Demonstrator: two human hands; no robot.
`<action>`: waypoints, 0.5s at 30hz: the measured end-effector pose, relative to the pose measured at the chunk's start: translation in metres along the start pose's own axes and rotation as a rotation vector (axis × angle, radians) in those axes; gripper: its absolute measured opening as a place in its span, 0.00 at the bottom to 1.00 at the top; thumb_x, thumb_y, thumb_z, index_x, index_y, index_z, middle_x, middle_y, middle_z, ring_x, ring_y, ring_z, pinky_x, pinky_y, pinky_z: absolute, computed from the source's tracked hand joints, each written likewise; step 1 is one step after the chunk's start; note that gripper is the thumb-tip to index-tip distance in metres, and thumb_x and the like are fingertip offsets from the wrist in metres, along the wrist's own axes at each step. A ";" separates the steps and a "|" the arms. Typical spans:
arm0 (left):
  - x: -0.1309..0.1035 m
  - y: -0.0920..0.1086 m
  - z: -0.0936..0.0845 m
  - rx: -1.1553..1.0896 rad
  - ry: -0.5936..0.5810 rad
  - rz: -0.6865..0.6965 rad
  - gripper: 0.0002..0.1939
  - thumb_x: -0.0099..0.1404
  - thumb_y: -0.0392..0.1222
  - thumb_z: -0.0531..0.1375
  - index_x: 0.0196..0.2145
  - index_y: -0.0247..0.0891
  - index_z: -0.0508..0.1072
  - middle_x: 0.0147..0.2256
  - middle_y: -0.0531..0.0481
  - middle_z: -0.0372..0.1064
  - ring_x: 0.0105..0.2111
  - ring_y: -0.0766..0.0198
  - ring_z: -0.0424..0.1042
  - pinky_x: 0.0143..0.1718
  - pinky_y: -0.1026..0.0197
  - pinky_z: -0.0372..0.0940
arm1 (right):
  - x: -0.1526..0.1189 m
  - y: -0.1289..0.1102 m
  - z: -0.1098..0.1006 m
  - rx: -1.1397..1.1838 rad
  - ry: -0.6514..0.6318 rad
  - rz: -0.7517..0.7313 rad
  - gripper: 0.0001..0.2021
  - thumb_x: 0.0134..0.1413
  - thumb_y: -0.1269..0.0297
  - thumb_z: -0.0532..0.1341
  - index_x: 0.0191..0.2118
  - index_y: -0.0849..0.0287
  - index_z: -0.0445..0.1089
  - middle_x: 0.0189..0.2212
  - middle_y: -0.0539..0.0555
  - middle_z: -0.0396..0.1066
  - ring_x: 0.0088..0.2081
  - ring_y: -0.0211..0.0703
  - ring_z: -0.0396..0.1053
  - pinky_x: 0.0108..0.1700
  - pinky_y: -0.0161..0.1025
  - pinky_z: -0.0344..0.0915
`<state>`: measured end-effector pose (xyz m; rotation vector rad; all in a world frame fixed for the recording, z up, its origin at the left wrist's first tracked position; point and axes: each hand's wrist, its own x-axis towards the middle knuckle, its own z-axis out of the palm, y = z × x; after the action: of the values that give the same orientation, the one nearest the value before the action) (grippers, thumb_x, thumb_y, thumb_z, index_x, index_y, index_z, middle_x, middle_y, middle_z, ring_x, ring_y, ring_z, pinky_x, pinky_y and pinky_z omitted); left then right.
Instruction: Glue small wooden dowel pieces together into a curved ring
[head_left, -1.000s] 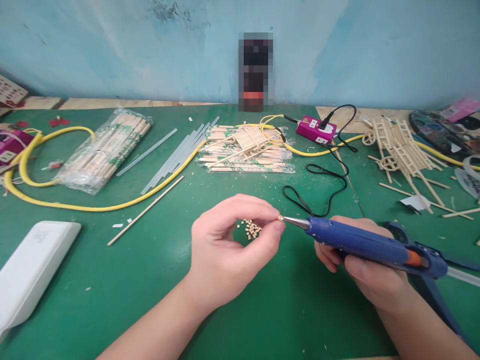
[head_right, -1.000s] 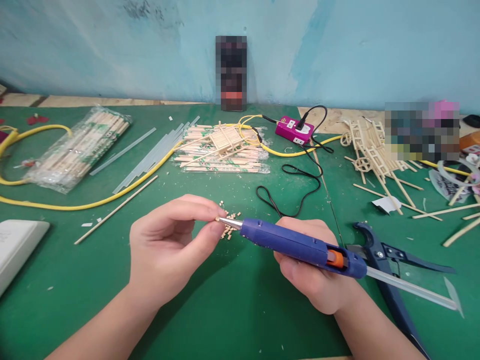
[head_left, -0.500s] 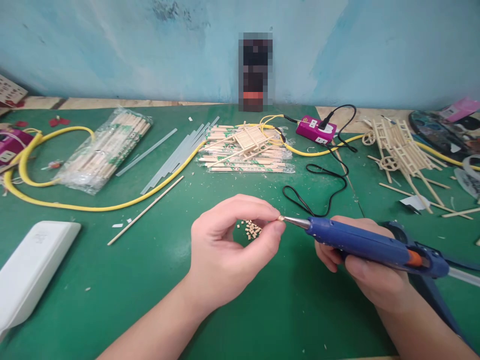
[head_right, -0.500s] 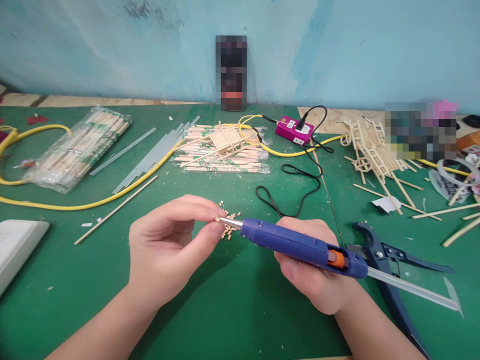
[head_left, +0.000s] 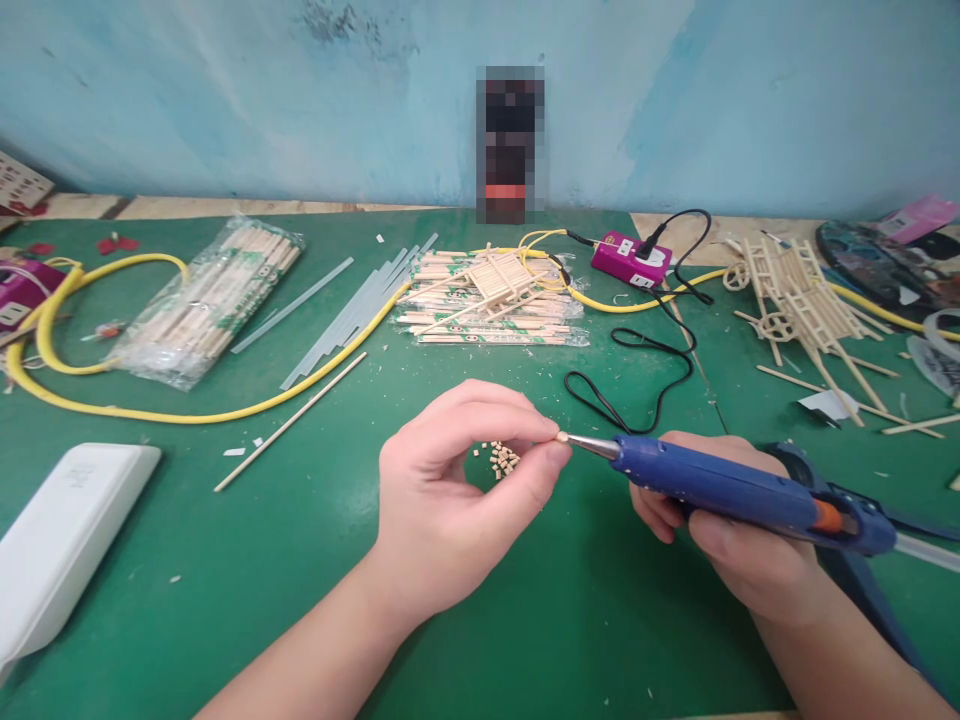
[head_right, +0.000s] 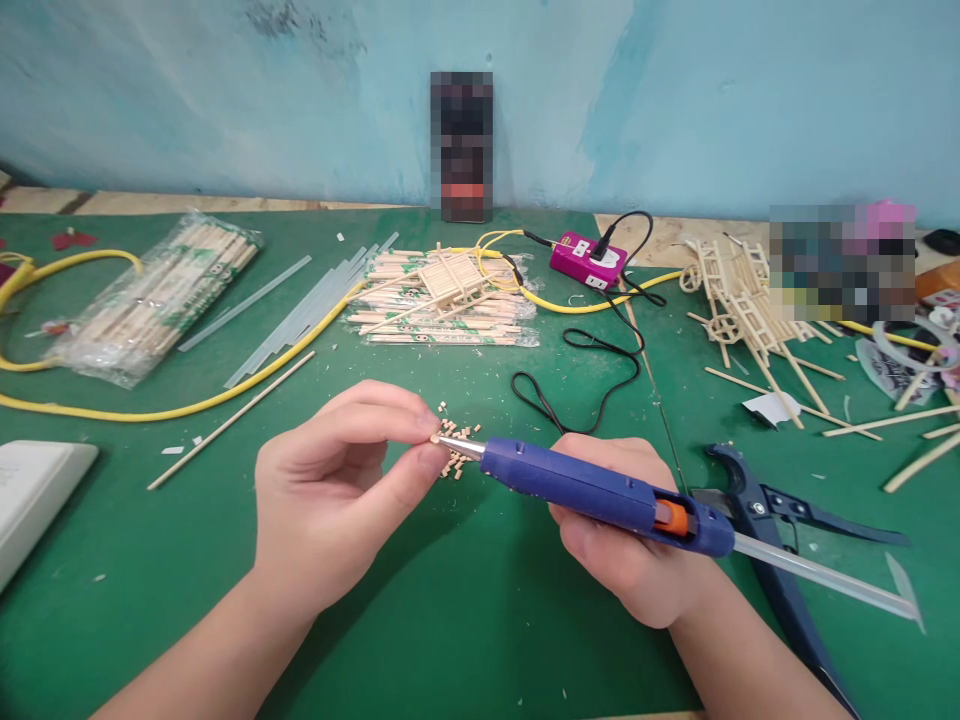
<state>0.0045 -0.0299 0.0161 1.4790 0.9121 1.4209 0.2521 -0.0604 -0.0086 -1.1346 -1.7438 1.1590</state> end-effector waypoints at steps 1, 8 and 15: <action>0.000 0.000 0.000 0.006 -0.001 0.003 0.11 0.62 0.25 0.71 0.37 0.41 0.85 0.35 0.49 0.79 0.33 0.62 0.77 0.33 0.58 0.75 | 0.000 0.000 0.000 0.015 -0.010 -0.008 0.19 0.69 0.45 0.59 0.31 0.53 0.67 0.22 0.48 0.61 0.21 0.42 0.61 0.23 0.44 0.57; 0.002 0.002 -0.002 0.032 -0.005 0.036 0.11 0.63 0.27 0.71 0.36 0.43 0.85 0.33 0.50 0.80 0.31 0.62 0.77 0.32 0.59 0.74 | 0.000 0.001 -0.004 0.053 -0.016 -0.026 0.15 0.68 0.51 0.60 0.32 0.53 0.69 0.23 0.48 0.62 0.22 0.42 0.62 0.23 0.43 0.56; 0.007 -0.003 -0.012 0.021 0.132 0.093 0.11 0.66 0.28 0.70 0.39 0.45 0.84 0.36 0.53 0.79 0.38 0.65 0.77 0.40 0.60 0.74 | 0.005 0.001 -0.001 -0.135 0.240 0.066 0.07 0.65 0.57 0.62 0.36 0.52 0.70 0.24 0.47 0.66 0.23 0.42 0.64 0.26 0.42 0.61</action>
<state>-0.0071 -0.0214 0.0153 1.4743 0.9518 1.5966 0.2518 -0.0555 -0.0084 -1.3620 -1.6282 0.9112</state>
